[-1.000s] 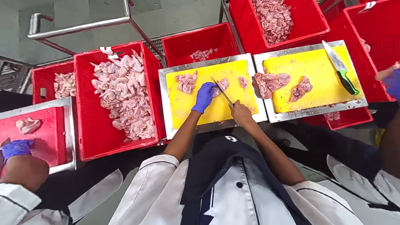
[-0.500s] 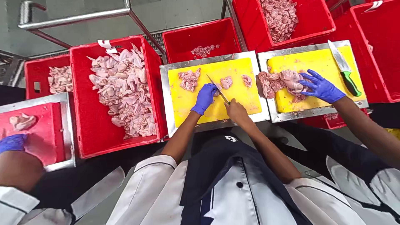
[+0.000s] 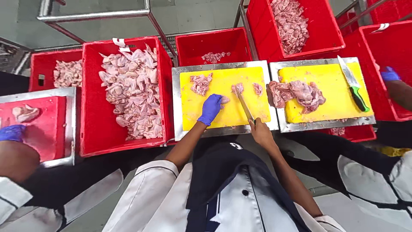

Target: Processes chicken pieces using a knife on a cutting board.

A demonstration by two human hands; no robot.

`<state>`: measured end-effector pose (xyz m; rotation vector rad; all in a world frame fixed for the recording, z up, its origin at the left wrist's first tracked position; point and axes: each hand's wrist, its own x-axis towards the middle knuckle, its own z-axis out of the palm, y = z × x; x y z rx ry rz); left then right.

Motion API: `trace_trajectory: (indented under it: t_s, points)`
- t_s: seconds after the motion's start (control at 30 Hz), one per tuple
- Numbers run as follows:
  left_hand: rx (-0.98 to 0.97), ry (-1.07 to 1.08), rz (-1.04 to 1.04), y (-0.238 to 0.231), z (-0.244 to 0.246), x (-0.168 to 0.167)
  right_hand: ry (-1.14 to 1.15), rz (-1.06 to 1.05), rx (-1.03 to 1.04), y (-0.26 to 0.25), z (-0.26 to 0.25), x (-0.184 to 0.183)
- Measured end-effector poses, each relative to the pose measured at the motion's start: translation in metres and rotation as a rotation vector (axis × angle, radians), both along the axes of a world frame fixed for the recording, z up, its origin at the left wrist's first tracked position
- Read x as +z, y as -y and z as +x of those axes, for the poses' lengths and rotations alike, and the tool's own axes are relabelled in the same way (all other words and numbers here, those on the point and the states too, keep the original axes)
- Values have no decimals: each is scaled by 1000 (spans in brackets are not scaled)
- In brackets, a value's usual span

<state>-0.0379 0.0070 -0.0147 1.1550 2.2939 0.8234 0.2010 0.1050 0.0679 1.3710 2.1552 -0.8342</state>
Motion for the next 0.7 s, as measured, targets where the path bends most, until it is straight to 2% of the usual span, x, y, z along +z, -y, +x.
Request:
trace_trajectory:
  t_s: [0.07, 0.17, 0.27, 0.4, 0.6, 0.7]
  points:
    - [34, 22, -31, 10, 3, 3, -27, 70, 8, 7, -8, 11]
    - [85, -43, -89, 24, 5, 5, 18, 49, 110, 20, -14, 21]
    - [68, -124, -11, 28, 2, -3, 106, -4, 198, 28, -16, 22]
    - [-27, 5, 134, 15, -2, -9, 150, -29, 246, 28, -26, 15]
    - [-56, 18, 206, 10, 4, -16, -24, -34, 181, 18, -97, -17]
    - [-57, -89, 134, 14, 7, -14, -6, -51, 192, 16, -79, -16]
